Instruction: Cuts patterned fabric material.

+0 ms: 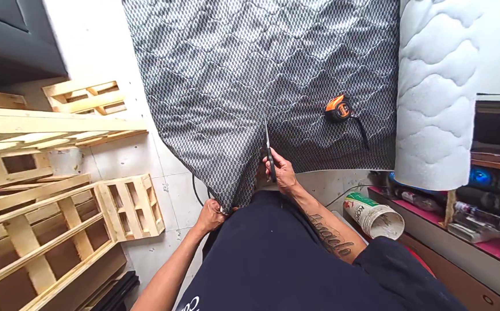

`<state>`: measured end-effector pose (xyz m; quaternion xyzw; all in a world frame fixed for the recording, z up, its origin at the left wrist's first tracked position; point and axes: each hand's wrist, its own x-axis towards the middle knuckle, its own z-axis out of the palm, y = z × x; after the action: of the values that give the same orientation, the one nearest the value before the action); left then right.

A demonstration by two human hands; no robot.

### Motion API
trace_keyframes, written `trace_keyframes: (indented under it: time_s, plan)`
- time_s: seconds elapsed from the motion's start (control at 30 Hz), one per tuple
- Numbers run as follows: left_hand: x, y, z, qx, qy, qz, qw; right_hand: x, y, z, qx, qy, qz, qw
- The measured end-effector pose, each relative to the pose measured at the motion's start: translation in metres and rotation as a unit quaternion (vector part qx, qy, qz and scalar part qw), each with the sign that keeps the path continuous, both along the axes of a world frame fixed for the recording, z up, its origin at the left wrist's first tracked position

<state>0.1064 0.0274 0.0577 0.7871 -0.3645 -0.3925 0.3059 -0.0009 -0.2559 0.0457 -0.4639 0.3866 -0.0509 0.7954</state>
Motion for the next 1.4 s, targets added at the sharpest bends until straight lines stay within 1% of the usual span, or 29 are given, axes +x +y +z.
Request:
trace_keyframes:
  time_s: [0.13, 0.23, 0.4, 0.57, 0.7, 0.8, 0.9, 1.03, 1.17, 1.27, 1.4]
  plan:
    - [0.004, 0.009, 0.000, -0.007, -0.034, 0.003, 0.999, 0.015, -0.011, 0.000, 0.011, 0.000, 0.004, 1.000]
    - [0.005, 0.013, 0.001, -0.012, -0.044, 0.007, 0.999, 0.030, -0.020, -0.005, 0.010, -0.006, -0.007, 1.000]
    - [0.005, 0.020, 0.000, -0.016, -0.047, 0.024, 0.998, 0.034, -0.026, -0.003, 0.006, -0.007, -0.007, 1.000]
    - [-0.001, 0.016, -0.002, 0.007, -0.055, 0.038, 0.998, 0.063, -0.046, -0.005, 0.010, -0.012, -0.011, 1.000]
    - [-0.004, 0.019, -0.009, 0.018, -0.056, 0.047, 0.997, 0.065, -0.051, -0.005, -0.002, -0.019, -0.007, 1.000]
    - [-0.006, 0.020, -0.016, 0.032, -0.048, 0.059, 0.997, 0.086, -0.065, -0.003, 0.009, -0.008, -0.005, 1.000]
    - [-0.004, 0.022, -0.024, 0.047, -0.048, 0.056, 0.996, 0.096, -0.072, -0.006, -0.008, -0.017, -0.005, 1.000]
    - [-0.001, 0.023, -0.034, 0.087, -0.044, 0.057, 0.994, 0.100, -0.079, -0.008, -0.017, -0.014, 0.001, 1.000]
    - [0.007, 0.013, -0.035, 0.168, -0.023, 0.022, 0.985, 0.130, -0.096, -0.011, -0.011, -0.012, -0.009, 1.000]
    - [0.019, 0.010, -0.039, 0.209, -0.016, 0.004, 0.978, 0.132, -0.099, -0.014, -0.026, -0.018, -0.012, 0.999]
    - [0.023, 0.009, -0.054, 0.289, 0.005, -0.013, 0.957, 0.148, -0.107, -0.012, -0.023, -0.015, -0.019, 0.999]
